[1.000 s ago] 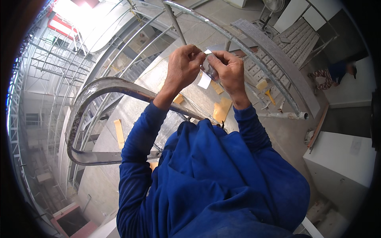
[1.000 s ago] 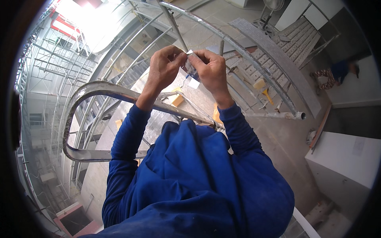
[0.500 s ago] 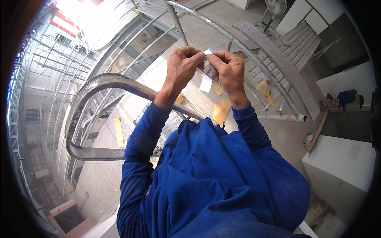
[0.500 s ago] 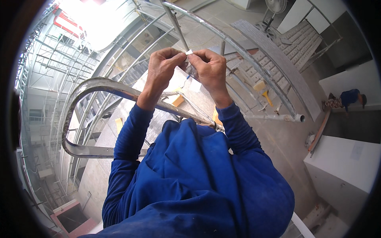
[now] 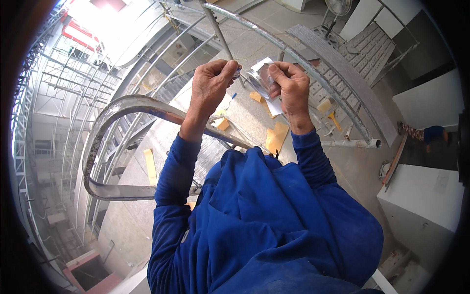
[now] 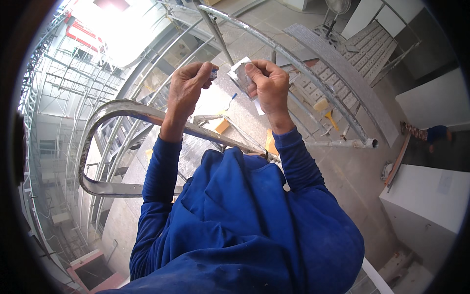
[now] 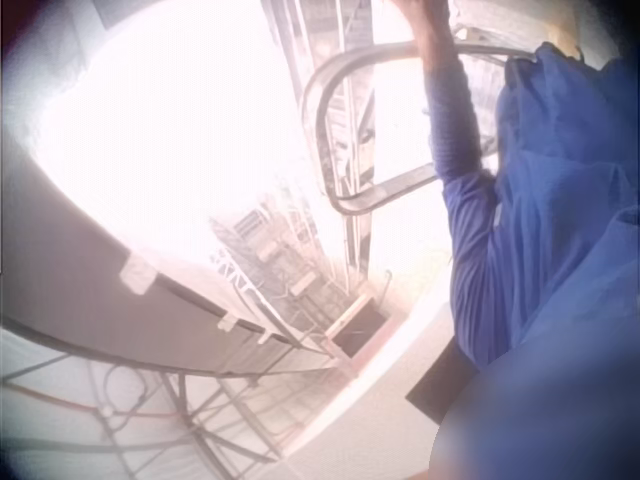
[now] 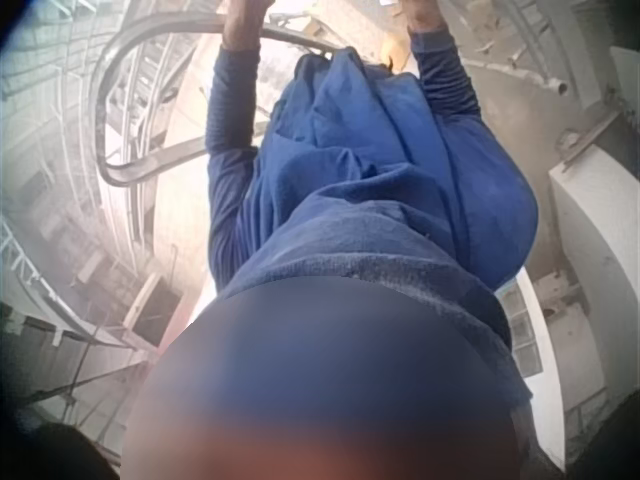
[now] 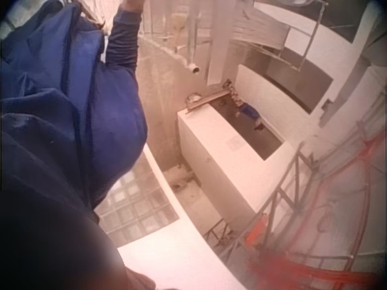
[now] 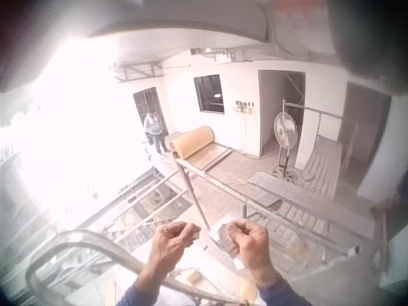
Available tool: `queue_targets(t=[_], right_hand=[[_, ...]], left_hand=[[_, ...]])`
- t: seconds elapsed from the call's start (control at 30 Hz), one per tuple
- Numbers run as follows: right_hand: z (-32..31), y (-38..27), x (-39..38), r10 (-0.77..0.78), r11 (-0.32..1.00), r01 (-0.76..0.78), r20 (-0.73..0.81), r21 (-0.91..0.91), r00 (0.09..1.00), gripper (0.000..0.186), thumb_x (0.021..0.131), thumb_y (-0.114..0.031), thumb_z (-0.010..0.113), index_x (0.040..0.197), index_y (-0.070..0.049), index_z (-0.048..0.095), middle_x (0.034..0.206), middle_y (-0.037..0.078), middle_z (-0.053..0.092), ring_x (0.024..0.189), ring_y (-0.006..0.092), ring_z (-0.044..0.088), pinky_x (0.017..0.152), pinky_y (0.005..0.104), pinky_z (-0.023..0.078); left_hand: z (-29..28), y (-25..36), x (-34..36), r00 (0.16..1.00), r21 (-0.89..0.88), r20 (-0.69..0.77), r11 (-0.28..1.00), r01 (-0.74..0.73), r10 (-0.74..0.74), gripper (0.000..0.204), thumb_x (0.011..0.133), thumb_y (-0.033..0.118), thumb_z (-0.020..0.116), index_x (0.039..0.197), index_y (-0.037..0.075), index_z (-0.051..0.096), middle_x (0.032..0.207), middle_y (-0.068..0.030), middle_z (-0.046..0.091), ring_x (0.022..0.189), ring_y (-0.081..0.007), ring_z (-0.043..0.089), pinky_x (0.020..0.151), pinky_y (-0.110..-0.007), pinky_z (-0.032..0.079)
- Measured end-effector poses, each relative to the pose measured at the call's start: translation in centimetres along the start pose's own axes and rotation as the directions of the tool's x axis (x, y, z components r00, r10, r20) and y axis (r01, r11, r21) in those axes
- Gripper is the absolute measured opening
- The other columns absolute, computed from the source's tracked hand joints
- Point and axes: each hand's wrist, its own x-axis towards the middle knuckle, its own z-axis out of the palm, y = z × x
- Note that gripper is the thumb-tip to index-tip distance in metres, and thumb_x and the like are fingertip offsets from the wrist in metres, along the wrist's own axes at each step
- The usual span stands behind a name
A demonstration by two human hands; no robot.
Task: The person applies pieces of silver tape to a curved overhead metal beam while standing on a ladder. They tear tape from a roll, press it onto the beam, and later handle a large flat panel, positioning it against the beam.
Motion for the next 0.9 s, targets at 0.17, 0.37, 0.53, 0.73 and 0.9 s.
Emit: queue_targets(t=[0.17, 0.37, 0.53, 0.73, 0.9], right_hand=[[-0.4, 0.5, 0.1, 0.001, 1.000, -0.001, -0.002, 0.026, 1.000, 0.019, 0.097, -0.017, 0.077, 0.103, 0.001, 0.076, 0.075, 0.002, 0.070, 0.052, 0.0034, 0.056, 0.043, 0.0187, 0.044], [-0.6, 0.7, 0.2, 0.008, 1.000, -0.008, -0.005, 0.012, 1.000, 0.018, 0.098, -0.016, 0.076, 0.103, 0.001, 0.076, 0.076, 0.002, 0.070, 0.052, 0.0033, 0.056, 0.043, 0.0186, 0.044], [-0.5, 0.8, 0.3, 0.018, 0.999, -0.018, 0.015, 0.045, 1.000, 0.019, 0.098, -0.016, 0.076, 0.104, 0.002, 0.075, 0.076, 0.002, 0.070, 0.052, 0.0033, 0.056, 0.043, 0.0187, 0.043], [-0.3, 0.7, 0.3, 0.035, 0.998, -0.035, 0.000, 0.055, 0.999, 0.017, 0.098, -0.015, 0.075, 0.103, 0.002, 0.074, 0.077, 0.002, 0.069, 0.052, 0.0038, 0.056, 0.043, 0.0191, 0.043], [-0.6, 1.0, 0.4, 0.052, 0.997, -0.050, -0.036, 0.066, 0.998, 0.016, 0.097, -0.013, 0.076, 0.102, 0.002, 0.074, 0.077, 0.003, 0.069, 0.052, 0.0041, 0.057, 0.043, 0.0195, 0.043]], left_hand=[[-0.3, -0.4, 0.0, 0.999, -0.071, 0.036, 0.997, -0.022, 0.024, 0.024, 0.102, 0.019, 0.072, 0.105, -0.005, 0.074, 0.083, -0.0055, 0.070, 0.073, -0.0110, 0.062, 0.069, -0.026, 0.052], [-0.3, 0.5, -0.5, 0.998, 0.045, 0.008, 0.997, -0.063, 0.063, 0.022, 0.100, 0.016, 0.074, 0.109, -0.004, 0.073, 0.084, -0.0071, 0.071, 0.074, -0.0124, 0.064, 0.070, -0.028, 0.053], [-0.1, 0.5, -0.6, 0.997, 0.083, 0.005, 0.994, -0.072, 0.072, 0.024, 0.101, 0.019, 0.072, 0.112, -0.003, 0.073, 0.086, -0.0076, 0.072, 0.075, -0.0125, 0.066, 0.070, -0.028, 0.055], [-0.7, -0.4, -0.1, 0.998, -0.118, 0.049, 0.992, -0.043, 0.049, 0.021, 0.103, 0.016, 0.069, 0.113, -0.003, 0.073, 0.092, -0.0083, 0.074, 0.079, -0.0124, 0.068, 0.073, -0.027, 0.057], [-0.1, -1.2, 0.5, 0.998, -0.083, 0.056, 0.996, -0.018, 0.023, 0.019, 0.102, 0.012, 0.069, 0.112, -0.004, 0.072, 0.093, -0.0096, 0.075, 0.080, -0.0135, 0.070, 0.075, -0.028, 0.059]])
